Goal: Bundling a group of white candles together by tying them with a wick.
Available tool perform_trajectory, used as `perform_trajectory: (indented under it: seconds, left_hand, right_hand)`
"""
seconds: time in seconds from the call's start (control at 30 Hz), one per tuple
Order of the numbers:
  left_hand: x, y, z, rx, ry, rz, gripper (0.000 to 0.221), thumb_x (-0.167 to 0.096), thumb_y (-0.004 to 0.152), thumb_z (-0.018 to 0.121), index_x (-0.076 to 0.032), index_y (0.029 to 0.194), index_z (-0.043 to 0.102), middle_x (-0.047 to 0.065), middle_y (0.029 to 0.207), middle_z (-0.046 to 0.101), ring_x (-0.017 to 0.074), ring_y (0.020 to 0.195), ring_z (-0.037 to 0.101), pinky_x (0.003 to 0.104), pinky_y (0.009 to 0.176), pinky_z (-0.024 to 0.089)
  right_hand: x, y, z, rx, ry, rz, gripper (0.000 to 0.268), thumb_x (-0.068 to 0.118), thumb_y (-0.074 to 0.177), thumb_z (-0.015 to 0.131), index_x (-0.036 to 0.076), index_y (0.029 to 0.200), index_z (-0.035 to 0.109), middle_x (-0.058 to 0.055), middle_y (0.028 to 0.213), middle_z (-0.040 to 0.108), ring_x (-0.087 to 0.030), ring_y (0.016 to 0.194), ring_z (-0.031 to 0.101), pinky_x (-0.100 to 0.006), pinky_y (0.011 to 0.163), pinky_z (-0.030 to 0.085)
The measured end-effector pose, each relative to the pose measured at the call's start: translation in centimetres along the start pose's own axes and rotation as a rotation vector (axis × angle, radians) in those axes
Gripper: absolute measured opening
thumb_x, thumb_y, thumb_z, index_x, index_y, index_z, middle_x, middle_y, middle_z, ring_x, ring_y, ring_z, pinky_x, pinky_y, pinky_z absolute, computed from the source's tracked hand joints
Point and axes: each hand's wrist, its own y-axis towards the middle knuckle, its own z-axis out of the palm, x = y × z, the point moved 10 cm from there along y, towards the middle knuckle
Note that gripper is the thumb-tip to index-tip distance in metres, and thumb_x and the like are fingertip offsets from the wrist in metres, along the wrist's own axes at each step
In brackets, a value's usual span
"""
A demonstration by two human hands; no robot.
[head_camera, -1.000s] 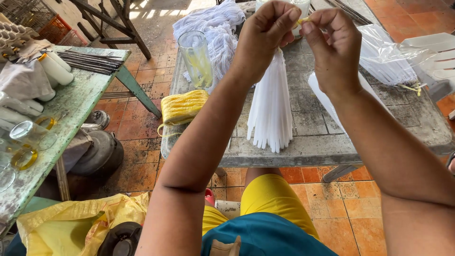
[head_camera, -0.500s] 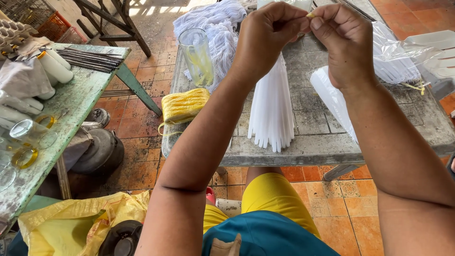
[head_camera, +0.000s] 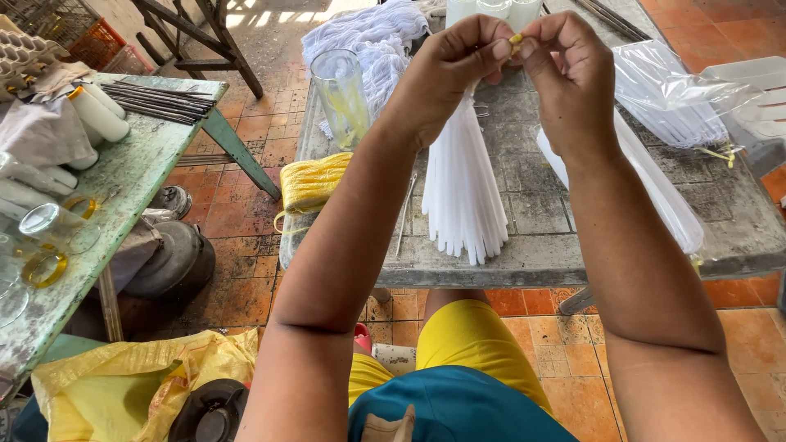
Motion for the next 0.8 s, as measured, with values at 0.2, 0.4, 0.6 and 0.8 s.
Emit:
perform_trajectory:
  seconds: [0.2, 0.4, 0.6, 0.8]
  left_hand:
    - [2.5, 0.3, -1.4, -0.162, -0.175, -0.005, 0.018, -0.018, 0.094, 0.075, -0.003, 0.105, 0.075, 0.001, 0.087, 0.068, 0.0147, 0.077, 0.056, 0.026, 0.076, 0.043]
    - [2.7, -0.2, -1.5, -0.214, -0.117, 0.075, 0.016, -0.012, 0.100, 0.070, -0.003, 0.111, 0.075, 0.005, 0.099, 0.076, 0.0158, 0.084, 0.061, 0.030, 0.080, 0.052]
    - [2.0, -0.9, -1.3, -0.386, 0.043, 0.019, 0.017, -0.012, 0.093, 0.074, 0.000, 0.104, 0.076, 0.006, 0.081, 0.071, 0.0131, 0.075, 0.060, 0.028, 0.067, 0.048]
    - [1.2, -1.2, -0.9, -0.405, 0.049, 0.076, 0.016, -0.014, 0.092, 0.075, -0.001, 0.101, 0.074, 0.010, 0.093, 0.077, 0.0185, 0.090, 0.074, 0.032, 0.086, 0.065]
  right_hand:
    - [2.3, -0.4, -0.6, -0.216, 0.156, -0.179, 0.013, 0.002, 0.111, 0.071, 0.005, 0.111, 0.059, -0.009, 0.103, 0.061, -0.017, 0.098, 0.060, -0.030, 0.091, 0.051]
    - [4.1, -1.7, -0.3, -0.199, 0.016, -0.295, 0.014, 0.007, 0.109, 0.068, -0.003, 0.118, 0.063, -0.017, 0.113, 0.069, -0.029, 0.110, 0.067, -0.042, 0.102, 0.057]
    - [5.4, -1.7, -1.7, -0.306, -0.414, -0.447, 0.012, 0.002, 0.112, 0.072, -0.002, 0.103, 0.065, -0.013, 0.104, 0.072, -0.030, 0.096, 0.068, -0.045, 0.098, 0.044]
    - [4.8, -1.3, -1.1, -0.132, -0.225, -0.358, 0.009, 0.001, 0.119, 0.057, -0.005, 0.112, 0.058, -0.017, 0.106, 0.066, -0.030, 0.101, 0.065, -0.042, 0.093, 0.051]
